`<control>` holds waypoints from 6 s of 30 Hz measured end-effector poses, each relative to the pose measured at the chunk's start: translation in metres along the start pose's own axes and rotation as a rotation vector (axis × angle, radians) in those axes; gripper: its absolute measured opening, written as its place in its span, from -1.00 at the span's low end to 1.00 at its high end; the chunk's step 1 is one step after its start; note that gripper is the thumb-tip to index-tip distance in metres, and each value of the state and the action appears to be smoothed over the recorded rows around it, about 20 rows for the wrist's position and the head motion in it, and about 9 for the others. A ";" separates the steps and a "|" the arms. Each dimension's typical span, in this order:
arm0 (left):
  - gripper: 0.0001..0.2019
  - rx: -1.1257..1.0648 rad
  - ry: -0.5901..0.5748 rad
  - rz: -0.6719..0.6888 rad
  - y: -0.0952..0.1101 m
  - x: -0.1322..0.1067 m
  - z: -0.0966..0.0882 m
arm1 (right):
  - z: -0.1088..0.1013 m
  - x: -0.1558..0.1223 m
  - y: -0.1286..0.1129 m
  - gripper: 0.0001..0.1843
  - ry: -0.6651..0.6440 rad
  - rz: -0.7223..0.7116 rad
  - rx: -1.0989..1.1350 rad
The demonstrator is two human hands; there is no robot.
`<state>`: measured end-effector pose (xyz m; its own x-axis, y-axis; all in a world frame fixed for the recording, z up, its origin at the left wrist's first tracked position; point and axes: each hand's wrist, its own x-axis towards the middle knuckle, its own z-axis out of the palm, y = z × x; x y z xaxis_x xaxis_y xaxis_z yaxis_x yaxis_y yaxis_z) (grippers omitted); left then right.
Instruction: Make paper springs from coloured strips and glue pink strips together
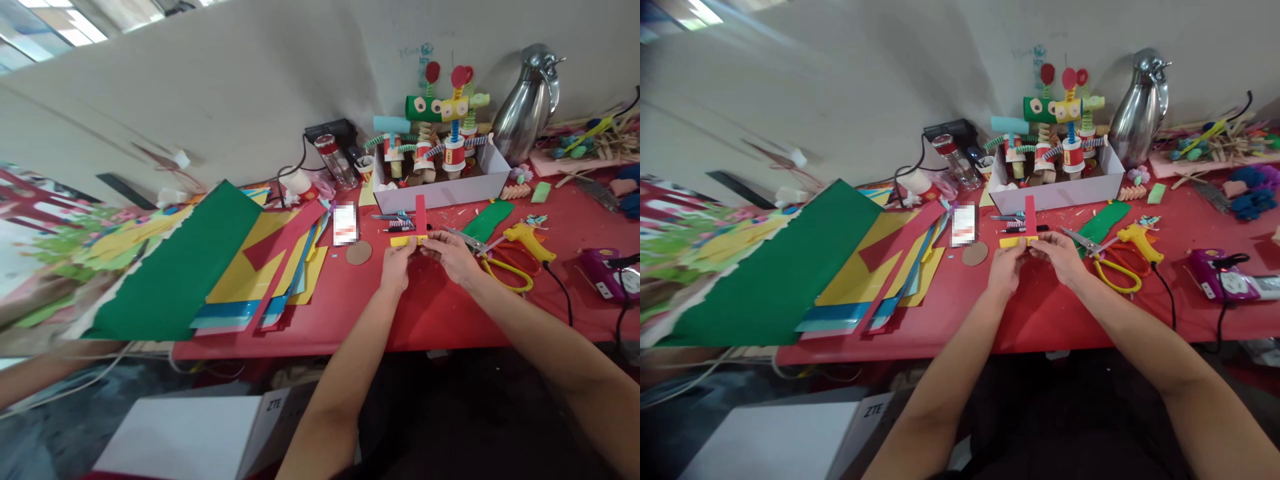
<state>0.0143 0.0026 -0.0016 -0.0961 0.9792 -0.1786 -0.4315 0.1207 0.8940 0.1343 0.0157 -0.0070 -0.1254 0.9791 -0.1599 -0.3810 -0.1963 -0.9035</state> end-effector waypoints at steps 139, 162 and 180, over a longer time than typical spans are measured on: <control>-0.79 -0.017 -0.007 0.228 -0.006 0.000 0.003 | 0.001 -0.009 -0.012 -0.79 0.008 -0.469 -0.358; -0.81 0.252 -0.135 0.194 0.011 -0.003 -0.006 | -0.002 -0.006 -0.015 -0.66 -0.042 -0.216 -0.285; -0.79 0.211 -0.065 0.031 0.023 0.005 -0.021 | -0.003 -0.006 -0.019 -0.61 -0.178 0.002 -0.215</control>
<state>-0.0150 0.0073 0.0090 -0.0451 0.9907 -0.1284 -0.2309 0.1147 0.9662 0.1452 0.0139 0.0098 -0.2924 0.9503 -0.1068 -0.1793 -0.1642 -0.9700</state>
